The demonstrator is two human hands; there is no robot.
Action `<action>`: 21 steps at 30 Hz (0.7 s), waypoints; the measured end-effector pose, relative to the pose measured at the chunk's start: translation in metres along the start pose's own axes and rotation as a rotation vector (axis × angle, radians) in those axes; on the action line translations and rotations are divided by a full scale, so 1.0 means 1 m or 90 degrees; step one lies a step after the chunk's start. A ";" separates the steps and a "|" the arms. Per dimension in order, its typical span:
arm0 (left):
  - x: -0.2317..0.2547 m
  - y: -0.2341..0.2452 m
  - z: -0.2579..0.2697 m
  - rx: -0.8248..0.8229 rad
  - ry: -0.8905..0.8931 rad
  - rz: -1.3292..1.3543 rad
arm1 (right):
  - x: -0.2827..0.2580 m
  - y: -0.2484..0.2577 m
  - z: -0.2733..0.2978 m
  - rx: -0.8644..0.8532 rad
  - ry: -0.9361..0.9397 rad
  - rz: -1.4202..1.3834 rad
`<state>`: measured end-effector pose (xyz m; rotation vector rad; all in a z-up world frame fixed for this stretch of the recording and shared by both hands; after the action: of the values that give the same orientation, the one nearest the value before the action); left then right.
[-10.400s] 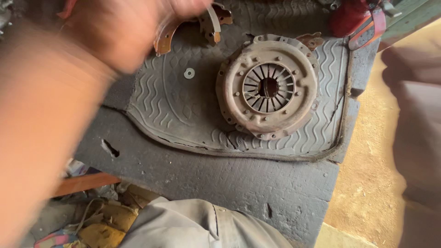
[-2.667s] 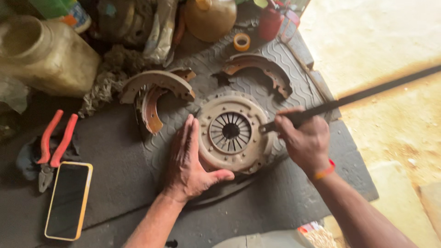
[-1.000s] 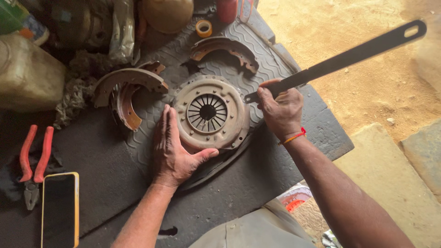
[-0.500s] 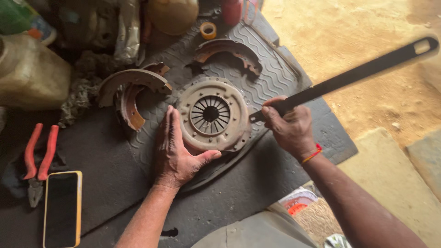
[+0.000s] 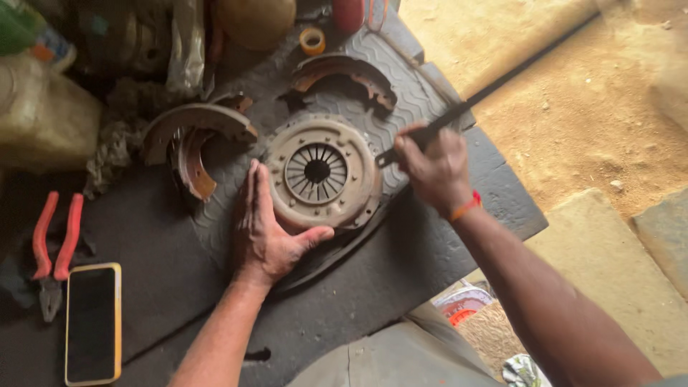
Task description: The person cleans and probes the holes and surfaces of a clutch pressure plate and brake shoes using a thin metal tool by hand on a workbench.
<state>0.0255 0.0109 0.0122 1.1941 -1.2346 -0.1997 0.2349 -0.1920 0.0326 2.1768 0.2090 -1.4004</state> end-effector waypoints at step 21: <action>-0.009 -0.008 0.008 -0.009 0.045 -0.014 | 0.003 -0.001 0.008 -0.027 -0.072 -0.122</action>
<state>0.0197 0.0085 -0.0005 1.1938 -1.1567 -0.1810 0.2297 -0.1953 0.0273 2.0799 0.4097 -1.6041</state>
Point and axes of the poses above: each hand's wrist, its own z-axis away from the middle knuckle, its own y-axis out of the back of the hand, x = y × z, the point moved 3 cm from there along -z, towards the middle knuckle, and after that the axes turned 13 degrees about y, right-handed, at the moved point
